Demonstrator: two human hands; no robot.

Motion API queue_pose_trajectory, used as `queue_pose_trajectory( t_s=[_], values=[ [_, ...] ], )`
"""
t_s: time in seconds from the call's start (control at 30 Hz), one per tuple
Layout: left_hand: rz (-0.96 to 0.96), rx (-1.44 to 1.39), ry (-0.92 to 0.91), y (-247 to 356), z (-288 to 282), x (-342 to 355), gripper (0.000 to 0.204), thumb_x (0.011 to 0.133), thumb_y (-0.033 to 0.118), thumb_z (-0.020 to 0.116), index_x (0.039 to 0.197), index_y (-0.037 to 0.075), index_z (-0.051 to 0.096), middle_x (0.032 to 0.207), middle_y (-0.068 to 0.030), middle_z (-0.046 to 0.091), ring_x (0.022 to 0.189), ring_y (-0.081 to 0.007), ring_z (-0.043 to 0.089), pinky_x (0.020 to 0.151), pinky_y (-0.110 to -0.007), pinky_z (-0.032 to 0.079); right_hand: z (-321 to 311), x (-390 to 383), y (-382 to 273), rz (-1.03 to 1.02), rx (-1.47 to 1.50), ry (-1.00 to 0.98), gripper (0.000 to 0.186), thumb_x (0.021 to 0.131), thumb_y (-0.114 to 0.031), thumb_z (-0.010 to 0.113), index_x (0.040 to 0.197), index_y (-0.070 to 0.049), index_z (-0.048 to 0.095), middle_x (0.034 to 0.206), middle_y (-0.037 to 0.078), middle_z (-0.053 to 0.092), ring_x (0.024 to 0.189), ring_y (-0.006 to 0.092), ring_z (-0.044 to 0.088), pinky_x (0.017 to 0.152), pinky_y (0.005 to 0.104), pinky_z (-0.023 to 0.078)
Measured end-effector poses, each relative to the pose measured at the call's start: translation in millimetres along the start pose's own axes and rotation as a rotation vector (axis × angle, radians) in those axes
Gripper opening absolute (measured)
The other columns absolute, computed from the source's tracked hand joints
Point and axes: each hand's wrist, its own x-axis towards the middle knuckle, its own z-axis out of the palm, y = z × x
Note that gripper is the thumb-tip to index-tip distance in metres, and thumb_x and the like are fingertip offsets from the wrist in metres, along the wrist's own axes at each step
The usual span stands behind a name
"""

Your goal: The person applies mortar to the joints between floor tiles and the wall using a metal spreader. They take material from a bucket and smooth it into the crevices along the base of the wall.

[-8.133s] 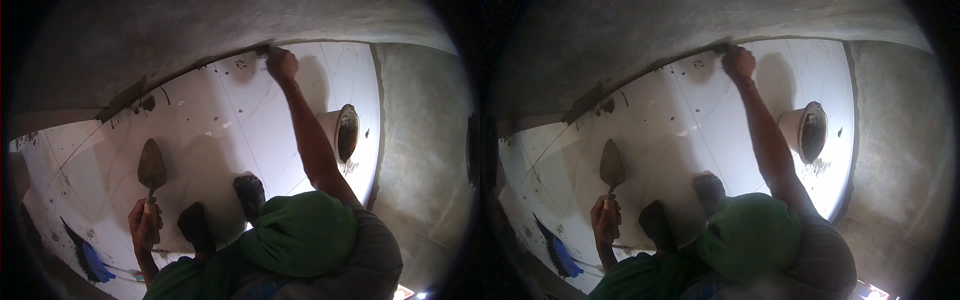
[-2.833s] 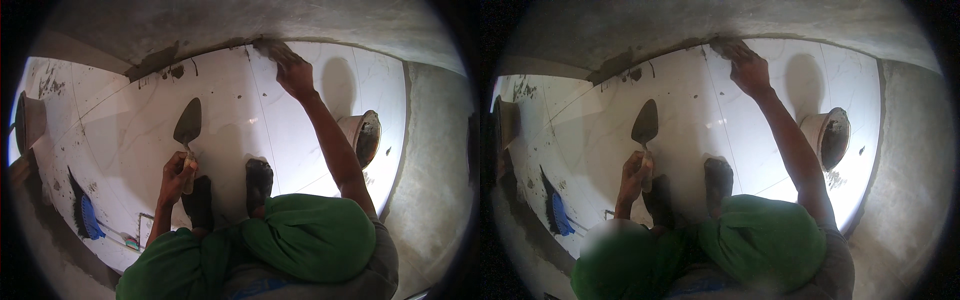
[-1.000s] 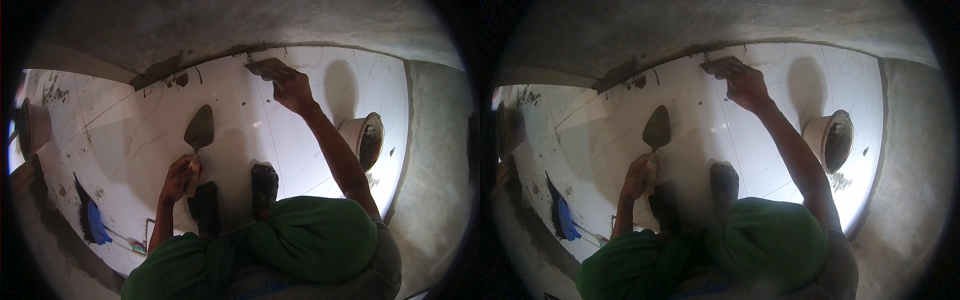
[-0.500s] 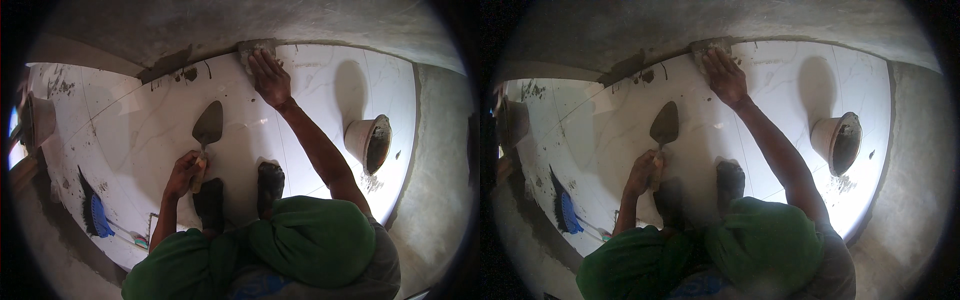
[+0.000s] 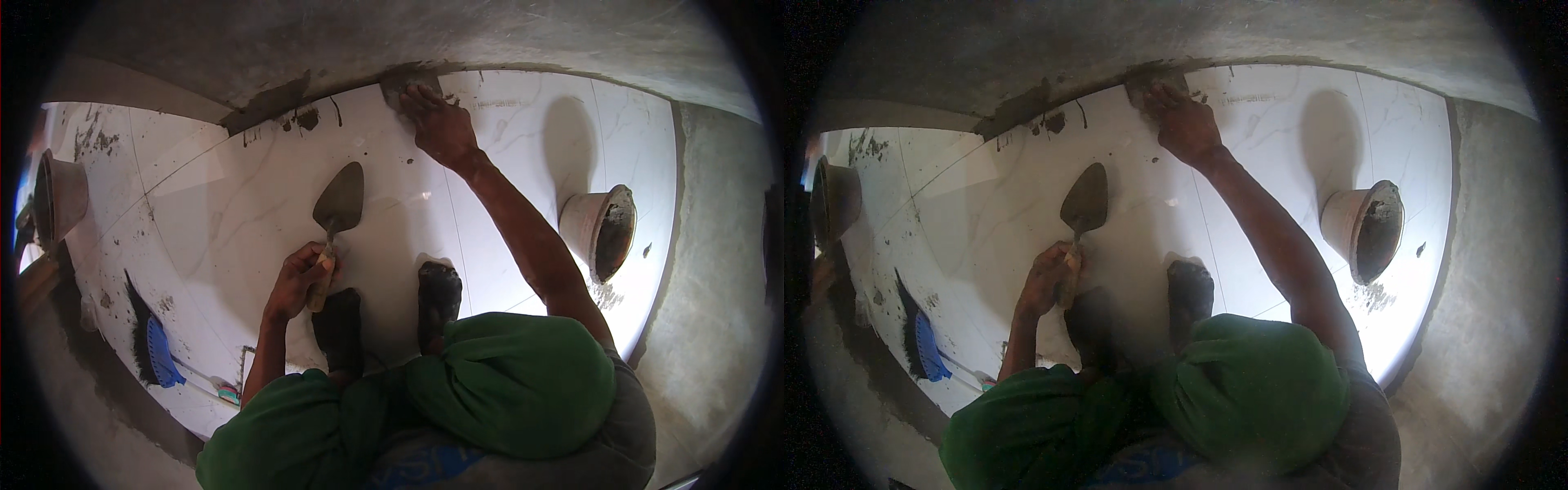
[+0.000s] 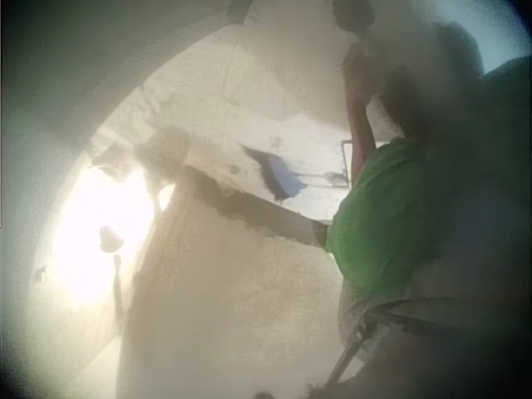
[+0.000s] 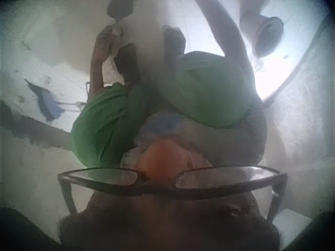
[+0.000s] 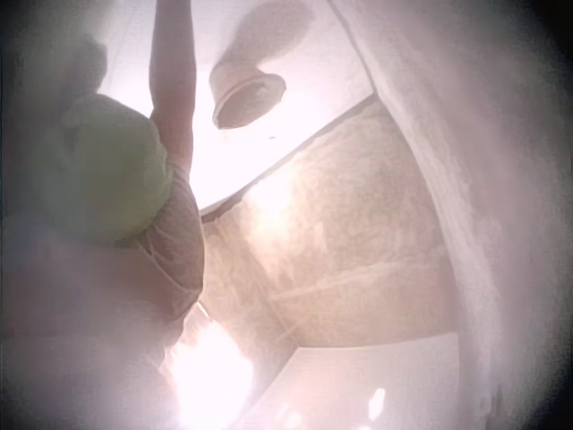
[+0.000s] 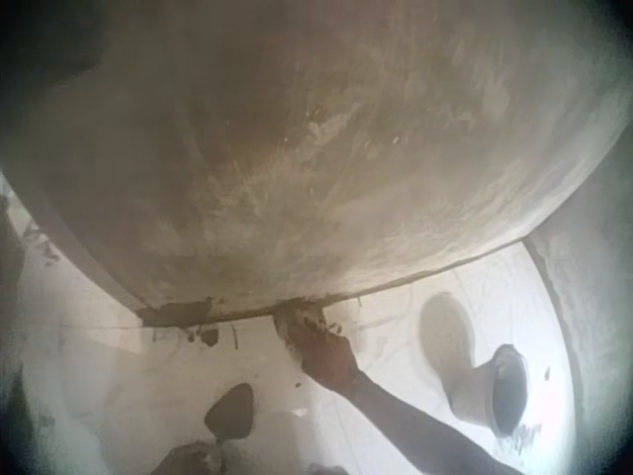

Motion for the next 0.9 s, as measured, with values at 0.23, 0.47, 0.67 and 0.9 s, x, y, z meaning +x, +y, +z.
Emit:
queue_pose_trajectory(
  t_s=[0.23,0.47,0.67,0.9],
  values=[
    [-0.014,0.037,0.048,-5.4,-1.4,-1.1,0.018,0.103,0.015,0.068,0.118,0.005,0.065,0.107,-0.0052,0.073,0.095,-0.0131,0.069,0.089,-0.031,0.055,-30.9,3.5,-7.4,0.027,0.031,-0.083,0.056,0.089,-0.006,0.059,0.143,-0.017,0.066,0.157,0.003,0.057,0.137,0.0237,0.061,0.095,0.0419,0.063],
    [-0.009,-0.015,0.052,-6.9,-2.1,-0.7,0.016,0.103,0.015,0.069,0.116,0.005,0.066,0.106,-0.0045,0.073,0.094,-0.0131,0.069,0.088,-0.031,0.055,-100.4,-11.1,-10.5,0.042,0.178,-0.188,0.050,0.083,-0.003,0.061,0.129,-0.020,0.075,0.143,0.004,0.069,0.108,0.0260,0.075,0.089,0.0430,0.063],
    [-0.013,-0.019,0.034,-5.1,-0.9,-3.6,0.017,0.103,0.017,0.069,0.115,0.005,0.067,0.104,-0.0044,0.073,0.093,-0.0131,0.069,0.086,-0.030,0.054,-58.3,8.8,-23.3,-0.086,0.110,0.176,0.044,0.084,-0.003,0.065,0.122,-0.019,0.078,0.136,0.004,0.073,0.118,0.0226,0.072,0.086,0.0406,0.063],
    [-0.010,0.019,0.045,-7.0,1.2,-0.3,0.018,0.102,0.015,0.068,0.117,0.005,0.067,0.103,-0.0041,0.073,0.092,-0.0130,0.067,0.086,-0.030,0.054,-45.8,-3.0,-29.1,0.011,0.117,-0.014,0.049,0.081,-0.003,0.066,0.126,-0.020,0.076,0.135,0.004,0.073,0.121,0.0232,0.071,0.087,0.0367,0.063]
  ],
)
